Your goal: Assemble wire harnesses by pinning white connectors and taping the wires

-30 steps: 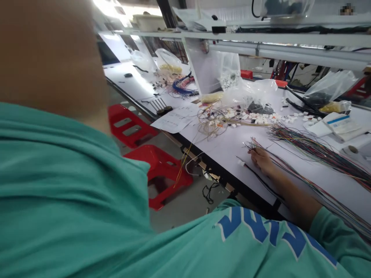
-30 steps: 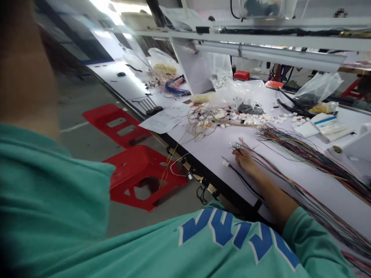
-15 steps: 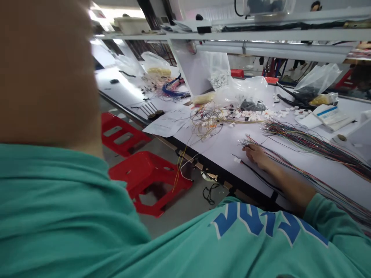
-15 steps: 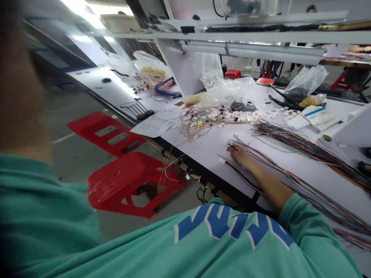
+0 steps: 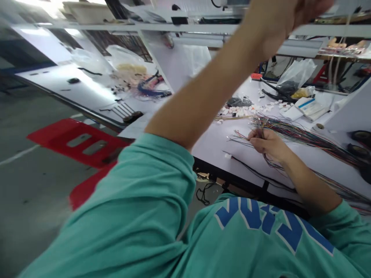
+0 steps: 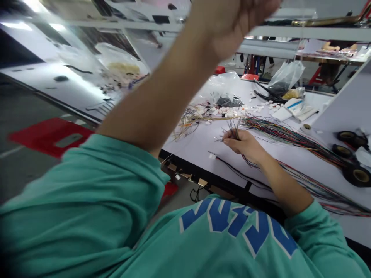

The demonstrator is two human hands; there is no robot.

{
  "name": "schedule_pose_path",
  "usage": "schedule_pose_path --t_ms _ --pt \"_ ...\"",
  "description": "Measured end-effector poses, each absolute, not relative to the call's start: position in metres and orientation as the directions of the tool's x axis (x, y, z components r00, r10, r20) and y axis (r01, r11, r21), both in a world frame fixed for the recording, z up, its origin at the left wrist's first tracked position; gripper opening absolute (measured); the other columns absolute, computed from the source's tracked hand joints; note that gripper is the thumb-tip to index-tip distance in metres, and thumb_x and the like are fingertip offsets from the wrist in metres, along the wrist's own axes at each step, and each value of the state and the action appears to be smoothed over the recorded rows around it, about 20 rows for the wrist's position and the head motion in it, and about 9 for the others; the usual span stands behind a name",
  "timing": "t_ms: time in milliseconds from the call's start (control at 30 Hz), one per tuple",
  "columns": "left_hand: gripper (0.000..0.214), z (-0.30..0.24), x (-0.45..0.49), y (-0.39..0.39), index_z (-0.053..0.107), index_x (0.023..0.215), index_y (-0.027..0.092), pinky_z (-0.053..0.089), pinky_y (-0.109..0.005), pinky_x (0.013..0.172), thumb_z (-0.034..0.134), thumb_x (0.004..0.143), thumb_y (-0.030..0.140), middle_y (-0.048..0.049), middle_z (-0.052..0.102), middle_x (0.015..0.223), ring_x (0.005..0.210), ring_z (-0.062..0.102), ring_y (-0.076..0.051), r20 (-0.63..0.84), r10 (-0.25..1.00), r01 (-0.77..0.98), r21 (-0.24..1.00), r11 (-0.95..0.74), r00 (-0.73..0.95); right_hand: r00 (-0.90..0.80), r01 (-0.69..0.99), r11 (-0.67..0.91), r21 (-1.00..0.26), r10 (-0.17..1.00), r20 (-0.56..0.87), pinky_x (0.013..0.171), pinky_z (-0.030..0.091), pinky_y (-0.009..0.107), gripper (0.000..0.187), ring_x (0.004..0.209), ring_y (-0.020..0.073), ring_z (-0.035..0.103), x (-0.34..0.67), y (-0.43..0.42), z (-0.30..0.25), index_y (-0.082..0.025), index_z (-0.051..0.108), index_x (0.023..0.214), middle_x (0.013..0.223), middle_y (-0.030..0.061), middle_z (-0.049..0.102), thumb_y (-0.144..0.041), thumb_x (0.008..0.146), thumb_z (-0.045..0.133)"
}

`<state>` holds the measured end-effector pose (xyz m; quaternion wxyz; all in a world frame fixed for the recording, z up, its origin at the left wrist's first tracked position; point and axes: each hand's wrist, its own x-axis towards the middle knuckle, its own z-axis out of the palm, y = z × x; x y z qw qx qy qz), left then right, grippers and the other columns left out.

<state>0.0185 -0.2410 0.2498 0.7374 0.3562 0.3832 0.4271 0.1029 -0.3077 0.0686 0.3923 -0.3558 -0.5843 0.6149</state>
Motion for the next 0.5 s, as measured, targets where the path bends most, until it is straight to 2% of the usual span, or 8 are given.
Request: schedule_pose_path --t_ms 33,67,100,133,167,267,367,500 --pt "0.054 0.232 0.025 -0.244 0.047 0.054 -0.006 0.043 -0.015 0.058 0.005 0.078 0.02 0.0043 0.05 0.075 0.07 0.065 -0.004 -0.022 0.917 -0.452 0.865 0.217 0.399 -0.412 -0.051 0.034 -0.998 0.91 0.051 0.039 0.016 0.02 0.018 0.038 0.0025 0.024 0.109 -0.315 0.073 -0.017 0.053 0.073 0.046 -0.0113 0.034 -0.03 0.065 0.063" --pt "0.04 0.212 0.028 -0.247 0.046 0.053 -0.002 0.047 -0.016 0.065 0.024 0.084 0.013 0.0064 0.049 0.063 0.079 0.065 -0.01 0.159 0.891 -0.52 0.849 0.096 0.425 -0.376 -0.024 0.084 -0.996 0.922 0.087 0.039 0.018 0.02 0.017 0.04 0.003 0.027 0.116 -0.322 0.076 -0.017 0.054 0.073 0.047 -0.0103 0.036 -0.03 0.067 0.063" --pt "0.028 0.191 0.029 -0.25 0.048 0.057 0.002 0.049 -0.017 0.07 0.039 0.083 0.006 0.0064 0.05 0.057 0.082 0.066 -0.012 0.24 0.865 -0.542 0.839 0.043 0.441 -0.338 0.016 0.136 -0.991 0.933 0.122 0.04 0.02 0.02 0.016 0.041 0.0035 0.029 0.121 -0.329 0.079 -0.017 0.055 0.074 0.049 -0.0092 0.039 -0.03 0.068 0.062" --pt "0.021 0.168 0.028 -0.253 0.05 0.061 0.006 0.052 -0.017 0.071 0.047 0.081 0.0 0.0047 0.052 0.053 0.075 0.066 -0.009 0.15 0.878 -0.476 0.874 0.098 0.454 -0.302 0.066 0.183 -0.981 0.94 0.155 0.041 0.022 0.02 0.014 0.042 0.004 0.032 0.127 -0.336 0.081 -0.017 0.056 0.074 0.051 -0.0081 0.041 -0.029 0.069 0.061" --pt "0.017 0.145 0.025 -0.256 0.054 0.068 0.007 0.053 -0.018 0.071 0.048 0.082 0.001 0.0034 0.055 0.057 0.071 0.066 -0.008 0.084 0.877 -0.44 0.885 0.153 0.473 -0.273 0.118 0.225 -0.967 0.944 0.186 0.042 0.024 0.02 0.012 0.044 0.0045 0.034 0.131 -0.342 0.082 -0.017 0.056 0.073 0.052 -0.0073 0.043 -0.028 0.07 0.06" --pt "0.008 0.088 0.014 -0.264 0.057 0.075 0.009 0.05 -0.015 0.053 0.056 0.081 0.012 0.0011 0.059 0.065 0.056 0.062 -0.007 -0.05 0.844 -0.388 0.873 0.297 0.534 -0.194 0.263 0.296 -0.918 0.949 0.25 0.045 0.027 0.021 0.006 0.045 0.0055 0.037 0.139 -0.355 0.084 -0.018 0.056 0.07 0.051 -0.0069 0.044 -0.024 0.07 0.055" --pt "0.012 0.056 0.004 -0.272 0.059 0.079 0.01 0.04 -0.013 0.04 0.066 0.074 0.018 0.0014 0.061 0.067 0.043 0.053 -0.003 -0.095 0.774 -0.364 0.842 0.398 0.627 -0.088 0.374 0.326 -0.868 0.945 0.317 0.046 0.03 0.021 0.003 0.045 0.0056 0.037 0.143 -0.361 0.079 -0.018 0.055 0.07 0.05 -0.0075 0.043 -0.021 0.07 0.054" --pt "0.027 0.04 -0.003 -0.278 0.059 0.09 0.013 0.043 -0.013 0.043 0.072 0.066 0.015 0.0014 0.065 0.068 0.046 0.055 -0.004 -0.146 0.684 -0.346 0.776 0.527 0.714 0.028 0.486 0.354 -0.799 0.908 0.419 0.049 0.035 0.022 0.006 0.05 0.0075 0.045 0.144 -0.365 0.064 -0.019 0.054 0.065 0.056 -0.0043 0.05 -0.018 0.071 0.053"
